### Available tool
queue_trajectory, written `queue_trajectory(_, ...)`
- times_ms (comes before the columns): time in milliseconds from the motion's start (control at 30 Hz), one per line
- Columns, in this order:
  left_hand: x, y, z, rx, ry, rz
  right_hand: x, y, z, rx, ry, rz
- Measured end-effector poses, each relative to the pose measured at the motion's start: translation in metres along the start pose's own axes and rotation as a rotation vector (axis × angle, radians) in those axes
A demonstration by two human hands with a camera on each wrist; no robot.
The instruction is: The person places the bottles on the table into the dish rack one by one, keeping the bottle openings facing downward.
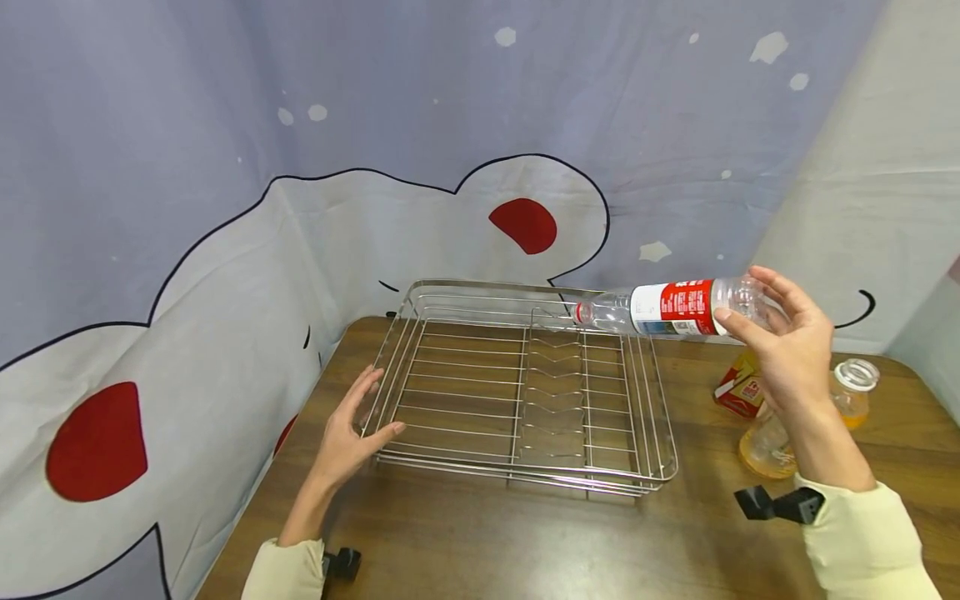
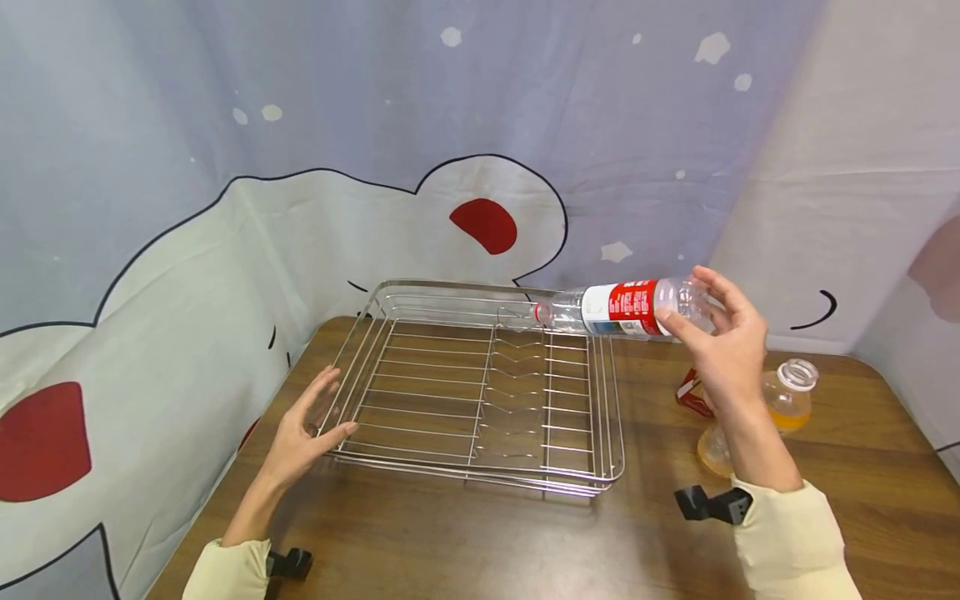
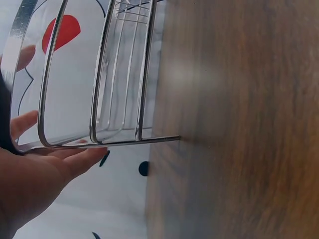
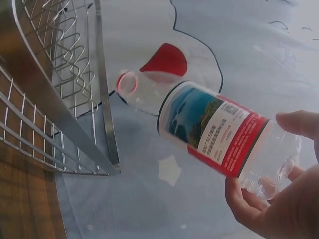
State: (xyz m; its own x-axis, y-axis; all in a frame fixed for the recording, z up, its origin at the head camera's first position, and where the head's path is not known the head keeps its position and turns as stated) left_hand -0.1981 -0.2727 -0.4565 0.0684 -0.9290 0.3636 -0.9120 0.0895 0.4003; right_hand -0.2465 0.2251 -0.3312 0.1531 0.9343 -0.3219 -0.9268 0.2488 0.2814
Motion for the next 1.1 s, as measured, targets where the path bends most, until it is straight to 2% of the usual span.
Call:
queue_trajectory(100,0.001,0.0,0.001,0.037,-0.052,0.021,0.0,0.002,-0.001,-0.01,-0.09,-0.042)
queue_trajectory(333,0.002,-0.002,0.003,0.132,-0.064,0.054,0.001,0.007,-0.007,-0.038,-0.278,-0.07)
queue_trajectory(500,0.003,-0.002,0.004,0.13,-0.067,0.059,0.001,0.011,-0.013,-0.054,-0.503,-0.077)
queue_trajectory(600,0.003,-0.002,0.003,0.124,-0.102,0.063,0.0,0.013,-0.017,-0.053,-0.609,-0.084)
queue_trajectory(733,0.003,-0.002,0.004,0.133,-0.142,0.067,-0.001,0.016,-0.023,-0.054,-0.641,-0.092)
queue_trajectory(1100,0.003,-0.001,0.004,0.147,-0.173,0.064,-0.001,0.021,-0.037,-0.087,-0.632,-0.098)
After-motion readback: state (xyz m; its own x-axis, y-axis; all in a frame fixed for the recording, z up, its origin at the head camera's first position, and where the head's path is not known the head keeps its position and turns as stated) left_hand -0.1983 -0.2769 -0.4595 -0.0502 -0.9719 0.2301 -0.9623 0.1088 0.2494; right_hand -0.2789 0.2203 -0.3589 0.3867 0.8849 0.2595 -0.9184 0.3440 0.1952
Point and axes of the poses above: each hand's wrist, its own y-axis towards the middle knuckle, its own x-axis out of the back of the hand, z = x × y, the point moved 1 cm from there along y, towards the middle knuckle, and after that the axes turned 3 degrees about -x, right-handed, at the moved point
